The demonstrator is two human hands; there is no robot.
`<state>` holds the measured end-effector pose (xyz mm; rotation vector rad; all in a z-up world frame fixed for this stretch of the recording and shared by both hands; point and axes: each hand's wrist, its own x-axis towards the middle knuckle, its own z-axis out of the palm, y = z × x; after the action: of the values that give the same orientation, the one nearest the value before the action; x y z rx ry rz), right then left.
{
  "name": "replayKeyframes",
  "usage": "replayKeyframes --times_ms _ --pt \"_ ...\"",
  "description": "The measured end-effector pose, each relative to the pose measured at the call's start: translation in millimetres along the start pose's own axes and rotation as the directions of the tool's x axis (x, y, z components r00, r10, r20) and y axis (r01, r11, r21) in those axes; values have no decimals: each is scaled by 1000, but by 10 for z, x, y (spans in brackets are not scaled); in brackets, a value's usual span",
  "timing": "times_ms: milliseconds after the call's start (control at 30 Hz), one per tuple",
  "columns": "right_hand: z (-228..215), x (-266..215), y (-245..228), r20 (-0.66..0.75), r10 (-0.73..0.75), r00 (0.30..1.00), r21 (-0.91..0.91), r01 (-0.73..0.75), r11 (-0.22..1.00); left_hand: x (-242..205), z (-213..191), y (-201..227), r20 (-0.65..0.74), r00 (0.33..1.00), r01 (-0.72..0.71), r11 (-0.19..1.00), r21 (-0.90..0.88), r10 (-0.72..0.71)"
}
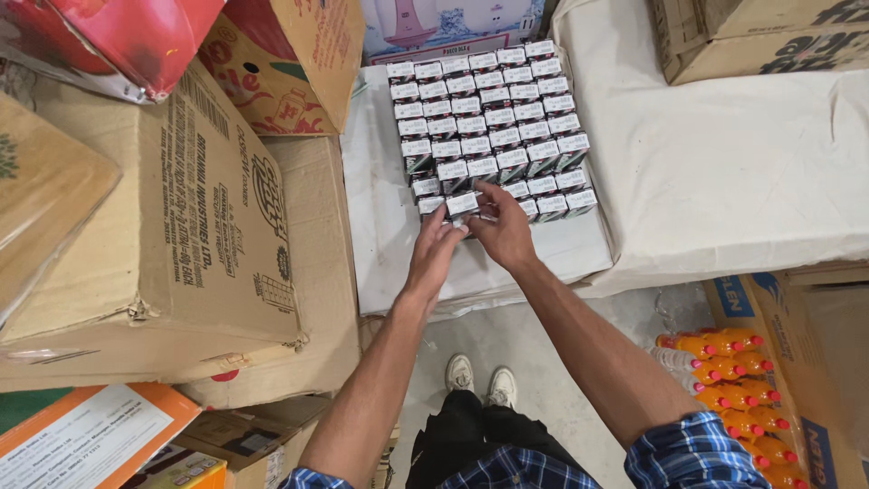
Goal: The person repeatedly picks up small white boxes from a pile on a white sack and places them onto a growing stack on a nearby table. The person handles the boxes one at a time, walking back and forth between the two locations throughout the clip.
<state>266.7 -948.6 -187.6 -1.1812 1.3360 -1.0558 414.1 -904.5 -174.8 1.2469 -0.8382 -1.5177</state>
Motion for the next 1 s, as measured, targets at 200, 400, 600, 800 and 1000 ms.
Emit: replayKeyframes --times_ms 200,400,600,800,1000 --pt "-269 -223 -196 32 2 999 -87 1 996 -414 225 302 -40 992 -114 983 143 120" --pt "-591 -577 -739 66 -66 996 -6 67 998 -916 676 618 75 995 91 925 -368 -68" --pt "-935 -890 -684 141 -99 985 -95 113 989 -1230 826 272 106 993 96 893 -439 -55" --pt "-1157 -1325 -695 192 -59 980 -93 78 993 -1628 926 224 153 983 158 879 -450 -98" --pt "-1342 -1954 -638 113 -73 991 -56 80 995 -2058 944 -10 282 956 215 855 -472 -84"
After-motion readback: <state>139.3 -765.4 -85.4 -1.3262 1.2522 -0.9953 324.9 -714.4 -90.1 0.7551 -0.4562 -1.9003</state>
